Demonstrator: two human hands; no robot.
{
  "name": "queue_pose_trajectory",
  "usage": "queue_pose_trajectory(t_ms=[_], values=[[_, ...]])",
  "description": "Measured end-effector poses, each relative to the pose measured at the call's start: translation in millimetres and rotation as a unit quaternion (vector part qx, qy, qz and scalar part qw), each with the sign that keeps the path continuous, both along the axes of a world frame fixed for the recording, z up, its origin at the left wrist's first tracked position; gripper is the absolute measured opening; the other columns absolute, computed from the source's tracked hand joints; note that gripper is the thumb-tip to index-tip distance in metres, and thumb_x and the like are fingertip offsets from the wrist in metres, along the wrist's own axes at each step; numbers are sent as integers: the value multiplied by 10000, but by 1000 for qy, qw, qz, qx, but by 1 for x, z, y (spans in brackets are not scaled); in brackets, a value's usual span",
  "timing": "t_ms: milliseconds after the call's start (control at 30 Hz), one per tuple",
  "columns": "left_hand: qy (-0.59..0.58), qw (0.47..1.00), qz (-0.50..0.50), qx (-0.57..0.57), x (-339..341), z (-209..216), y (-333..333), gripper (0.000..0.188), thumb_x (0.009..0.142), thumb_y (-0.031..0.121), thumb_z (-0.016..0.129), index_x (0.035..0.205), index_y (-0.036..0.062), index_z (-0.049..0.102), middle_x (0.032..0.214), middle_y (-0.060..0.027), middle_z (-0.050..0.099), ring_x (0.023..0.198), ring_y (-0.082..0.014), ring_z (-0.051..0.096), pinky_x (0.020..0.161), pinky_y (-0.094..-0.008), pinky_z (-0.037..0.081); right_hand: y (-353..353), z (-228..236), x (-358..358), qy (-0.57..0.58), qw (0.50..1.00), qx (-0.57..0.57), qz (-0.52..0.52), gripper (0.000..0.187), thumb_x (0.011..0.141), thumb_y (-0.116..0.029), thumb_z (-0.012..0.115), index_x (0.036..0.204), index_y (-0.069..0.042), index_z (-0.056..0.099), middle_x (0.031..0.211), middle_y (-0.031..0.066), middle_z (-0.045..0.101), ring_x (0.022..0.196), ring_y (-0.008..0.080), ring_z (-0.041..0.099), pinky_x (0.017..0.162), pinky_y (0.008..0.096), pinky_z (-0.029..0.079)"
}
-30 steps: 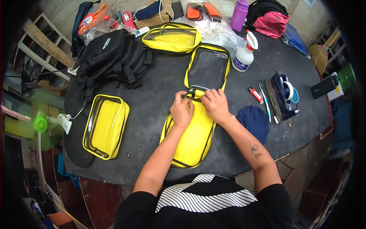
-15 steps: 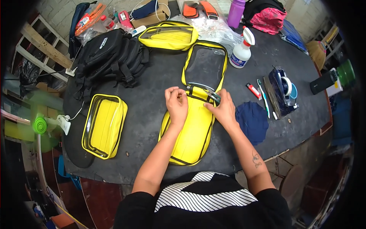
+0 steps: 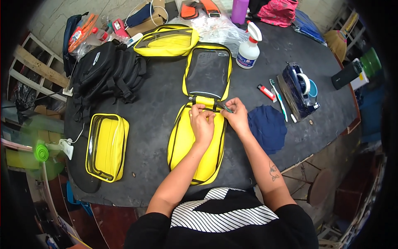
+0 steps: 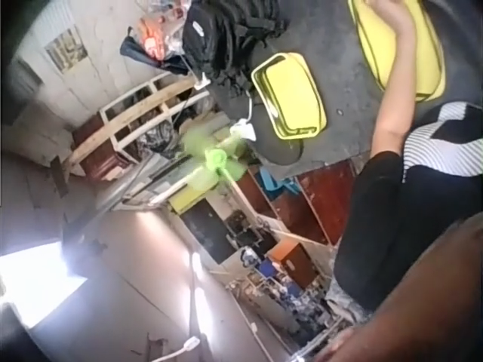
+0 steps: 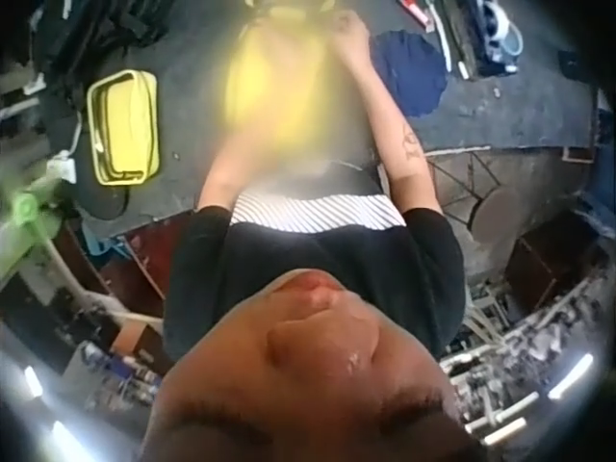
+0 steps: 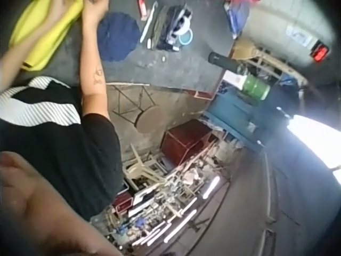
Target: Cleaning the clear plastic windows of yellow pouches with a spray and cloth, followed by inspection and strap adjustment.
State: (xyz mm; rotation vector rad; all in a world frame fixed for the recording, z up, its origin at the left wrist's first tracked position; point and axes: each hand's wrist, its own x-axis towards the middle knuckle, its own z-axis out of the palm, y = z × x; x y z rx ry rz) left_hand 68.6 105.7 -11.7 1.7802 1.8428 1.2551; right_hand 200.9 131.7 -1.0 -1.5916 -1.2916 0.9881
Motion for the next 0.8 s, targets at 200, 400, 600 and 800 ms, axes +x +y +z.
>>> queue_pose_trajectory(t_ms=[200,400,600,800], values=[[25,999,-5,25,3,-8,2,73,691,28,728,739,-5,683,1018,-111,563,930,-272,536,840,-390,441,1,8,9,-30,996,27,83,307,707,-54,739,964,-10,577,825,80,664,777,110,612,677,266,460],[-2,999,-4,40,1,-11,6,28,720,30,678,741,18,663,998,-98,551,910,-276,537,805,-389,437,4,57,22,-335,880,304,144,234,667,-64,731,883,-45,643,907,91,539,895,285,546,765,376,429],[-17,999,0,33,0,-12,5,56,703,19,691,756,9,674,994,-100,551,907,-276,538,800,-391,436,10,57,22,-468,716,412,314,144,716,-102,593,837,-37,638,1018,91,553,902,213,545,761,332,390],[-30,999,1,16,1,-11,4,53,712,11,700,755,-14,682,989,-106,561,903,-265,543,837,-364,439,13,57,22,-475,690,424,344,151,733,-123,569,831,-27,635,1047,97,552,896,203,545,761,327,391]])
